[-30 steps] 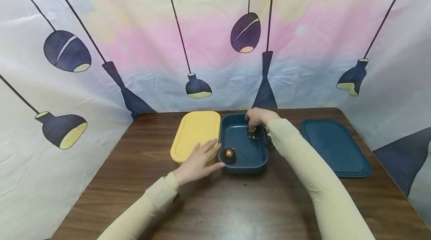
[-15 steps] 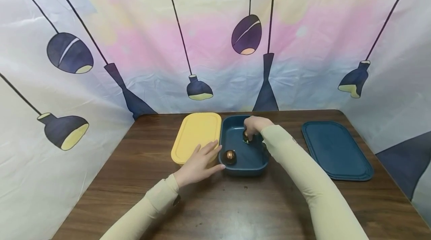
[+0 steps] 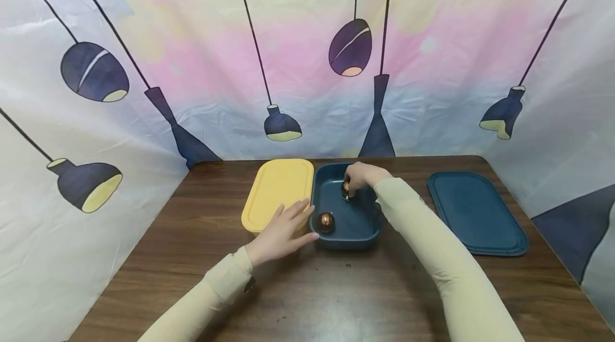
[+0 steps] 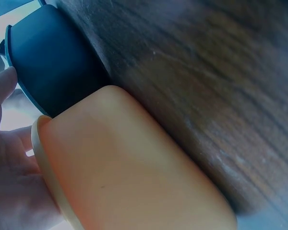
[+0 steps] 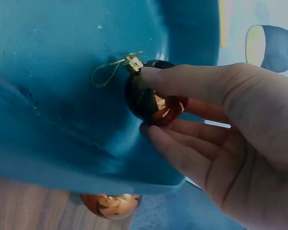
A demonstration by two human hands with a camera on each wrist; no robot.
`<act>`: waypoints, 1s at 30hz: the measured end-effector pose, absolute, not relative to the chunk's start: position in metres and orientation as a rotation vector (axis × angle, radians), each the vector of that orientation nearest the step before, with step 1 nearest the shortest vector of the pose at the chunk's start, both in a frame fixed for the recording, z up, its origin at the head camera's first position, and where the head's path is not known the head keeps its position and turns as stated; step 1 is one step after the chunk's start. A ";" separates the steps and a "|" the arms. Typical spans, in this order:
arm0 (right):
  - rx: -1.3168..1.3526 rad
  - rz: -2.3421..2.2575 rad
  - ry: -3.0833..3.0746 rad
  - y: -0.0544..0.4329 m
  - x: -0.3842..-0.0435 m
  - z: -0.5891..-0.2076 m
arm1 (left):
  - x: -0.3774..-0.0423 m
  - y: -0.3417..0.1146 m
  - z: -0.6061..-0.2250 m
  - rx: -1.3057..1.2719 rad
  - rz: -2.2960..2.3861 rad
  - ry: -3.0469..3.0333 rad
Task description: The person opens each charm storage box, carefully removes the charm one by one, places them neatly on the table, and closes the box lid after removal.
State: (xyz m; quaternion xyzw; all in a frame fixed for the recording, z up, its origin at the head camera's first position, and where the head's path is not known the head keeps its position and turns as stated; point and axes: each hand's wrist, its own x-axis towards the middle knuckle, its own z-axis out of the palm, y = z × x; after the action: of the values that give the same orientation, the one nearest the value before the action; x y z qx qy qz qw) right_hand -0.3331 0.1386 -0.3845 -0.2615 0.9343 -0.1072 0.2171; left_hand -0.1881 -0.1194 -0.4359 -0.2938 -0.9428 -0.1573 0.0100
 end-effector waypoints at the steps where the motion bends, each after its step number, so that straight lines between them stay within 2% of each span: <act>1: -0.723 -0.311 2.594 0.140 -0.334 -0.383 | -0.188 -0.119 -0.436 -0.919 -0.490 -2.940; 19: -0.752 -0.443 2.732 0.166 -0.339 -0.348 | -0.188 -0.118 -0.436 -0.912 -0.499 -2.918; 30: -0.669 -0.537 2.788 0.192 -0.340 -0.339 | -0.188 -0.118 -0.435 -0.915 -0.498 -2.923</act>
State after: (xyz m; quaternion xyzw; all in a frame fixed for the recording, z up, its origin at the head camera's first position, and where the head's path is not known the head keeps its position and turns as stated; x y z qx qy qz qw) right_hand -0.3397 0.1924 -0.3389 -0.2279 0.9498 -0.1829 0.1120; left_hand -0.1877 -0.1178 -0.4350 -0.2950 -0.9417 -0.1606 0.0192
